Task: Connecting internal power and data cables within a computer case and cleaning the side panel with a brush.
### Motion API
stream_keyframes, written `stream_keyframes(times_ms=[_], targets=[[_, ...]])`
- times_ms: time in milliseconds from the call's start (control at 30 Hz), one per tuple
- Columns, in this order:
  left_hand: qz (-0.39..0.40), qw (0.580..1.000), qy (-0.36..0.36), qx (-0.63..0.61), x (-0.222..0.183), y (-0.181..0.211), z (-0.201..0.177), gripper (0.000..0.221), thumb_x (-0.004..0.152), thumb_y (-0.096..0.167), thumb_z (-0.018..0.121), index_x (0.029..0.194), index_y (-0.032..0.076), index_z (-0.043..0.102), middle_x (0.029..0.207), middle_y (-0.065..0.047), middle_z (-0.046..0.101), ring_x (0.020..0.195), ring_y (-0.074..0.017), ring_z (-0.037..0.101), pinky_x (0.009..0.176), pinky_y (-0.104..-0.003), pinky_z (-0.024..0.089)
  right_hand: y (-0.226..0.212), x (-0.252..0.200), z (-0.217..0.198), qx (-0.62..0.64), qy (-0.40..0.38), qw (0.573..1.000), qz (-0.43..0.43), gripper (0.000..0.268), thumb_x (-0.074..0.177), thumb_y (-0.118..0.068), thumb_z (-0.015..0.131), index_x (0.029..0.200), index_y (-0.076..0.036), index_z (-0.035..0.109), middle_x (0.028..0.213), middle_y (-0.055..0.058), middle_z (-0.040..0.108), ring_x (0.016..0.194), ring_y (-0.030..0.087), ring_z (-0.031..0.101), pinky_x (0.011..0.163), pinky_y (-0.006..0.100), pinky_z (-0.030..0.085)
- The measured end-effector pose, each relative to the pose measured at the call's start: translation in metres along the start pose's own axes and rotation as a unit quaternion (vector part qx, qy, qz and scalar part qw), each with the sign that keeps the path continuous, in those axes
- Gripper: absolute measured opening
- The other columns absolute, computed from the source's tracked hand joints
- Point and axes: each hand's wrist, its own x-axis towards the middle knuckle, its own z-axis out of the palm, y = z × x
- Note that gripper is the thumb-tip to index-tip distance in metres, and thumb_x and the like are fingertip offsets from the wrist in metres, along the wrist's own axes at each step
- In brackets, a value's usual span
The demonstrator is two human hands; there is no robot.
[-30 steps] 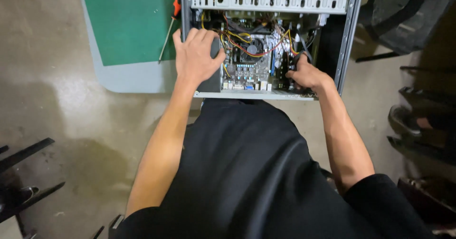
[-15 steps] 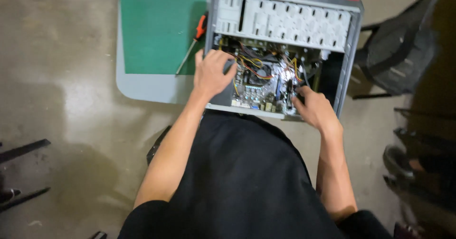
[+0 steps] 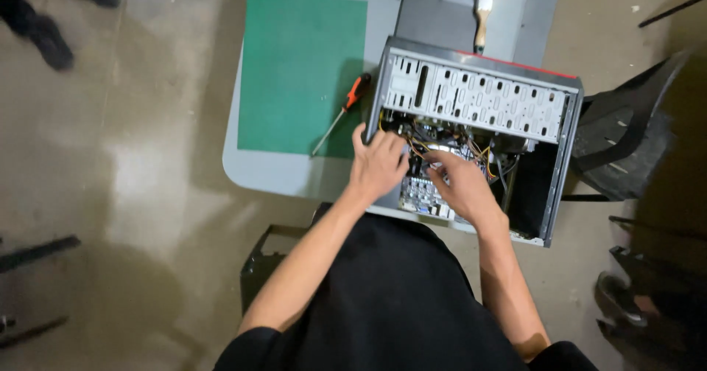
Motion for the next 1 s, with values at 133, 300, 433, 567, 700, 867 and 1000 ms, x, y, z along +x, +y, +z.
stream_keyframes(times_ms=[133, 300, 433, 567, 700, 867, 1000], targets=[[0.016, 1.0, 0.026, 0.002, 0.006, -0.003, -0.017, 0.021, 0.089, 0.032, 0.067, 0.102, 0.015, 0.068, 0.101, -0.003, 0.061, 0.111, -0.0219, 0.058, 0.108, -0.069, 0.028, -0.029, 0.016, 0.003, -0.008, 0.026, 1.0, -0.006, 0.033, 0.095, -0.014, 0.066, 0.128, -0.01, 0.067, 0.106, 0.019, 0.076, 0.095, 0.042, 0.073, 0.078, 0.055, 0.058], [0.001, 0.999, -0.033, -0.033, 0.01, -0.014, -0.01, 0.02, 0.085, 0.03, 0.069, 0.094, 0.015, 0.062, 0.092, -0.001, 0.048, 0.097, -0.0223, 0.051, 0.098, -0.062, 0.028, -0.047, 0.02, 0.004, 0.026, 0.019, 0.998, 0.061, 0.03, 0.1, -0.012, 0.059, 0.129, -0.012, 0.068, 0.109, 0.012, 0.076, 0.096, 0.032, 0.075, 0.082, 0.045, 0.06], [-0.015, 0.995, -0.074, -0.063, 0.019, -0.012, -0.025, 0.02, 0.086, 0.03, 0.071, 0.096, 0.015, 0.061, 0.094, -0.001, 0.049, 0.099, -0.0221, 0.051, 0.097, -0.058, 0.029, -0.042, 0.021, 0.003, 0.035, 0.035, 0.995, 0.092, 0.031, 0.099, -0.012, 0.062, 0.129, -0.01, 0.068, 0.11, 0.014, 0.076, 0.1, 0.034, 0.074, 0.083, 0.047, 0.061], [-0.032, 0.99, -0.092, -0.098, 0.026, -0.012, -0.042, 0.026, 0.083, 0.026, 0.075, 0.102, 0.013, 0.065, 0.116, -0.006, 0.051, 0.119, -0.0267, 0.046, 0.102, -0.06, 0.026, -0.047, 0.032, -0.013, 0.073, 0.07, 0.991, 0.084, 0.024, 0.097, -0.009, 0.064, 0.12, -0.008, 0.071, 0.1, 0.013, 0.078, 0.094, 0.034, 0.075, 0.084, 0.045, 0.06], [-0.071, 0.982, -0.069, -0.16, 0.037, -0.009, -0.052, 0.043, 0.08, 0.018, 0.078, 0.12, 0.015, 0.062, 0.144, -0.012, 0.043, 0.14, -0.0346, 0.033, 0.107, -0.062, 0.019, -0.035, 0.069, -0.042, 0.02, 0.1, 0.995, 0.021, 0.023, 0.091, -0.007, 0.071, 0.114, -0.01, 0.073, 0.096, 0.015, 0.077, 0.095, 0.039, 0.073, 0.082, 0.05, 0.06], [-0.167, 0.963, -0.005, -0.212, 0.082, -0.041, -0.052, 0.041, 0.085, 0.026, 0.074, 0.124, 0.02, 0.061, 0.142, -0.008, 0.045, 0.132, -0.0331, 0.039, 0.103, -0.052, 0.026, 0.063, 0.173, -0.072, 0.039, 0.143, 0.988, 0.038, 0.02, 0.095, -0.013, 0.07, 0.114, -0.011, 0.073, 0.101, 0.012, 0.077, 0.097, 0.036, 0.073, 0.088, 0.048, 0.057], [-0.242, 0.912, 0.059, -0.326, 0.164, -0.096, -0.024, 0.021, 0.092, 0.003, 0.067, 0.112, 0.01, 0.067, 0.108, -0.011, 0.067, 0.107, -0.0344, 0.067, 0.095, -0.042, 0.051, 0.221, 0.292, -0.059, -0.007, 0.091, 0.98, 0.178, 0.029, 0.091, -0.032, 0.075, 0.115, -0.015, 0.072, 0.108, 0.007, 0.077, 0.1, 0.029, 0.075, 0.089, 0.044, 0.059]])
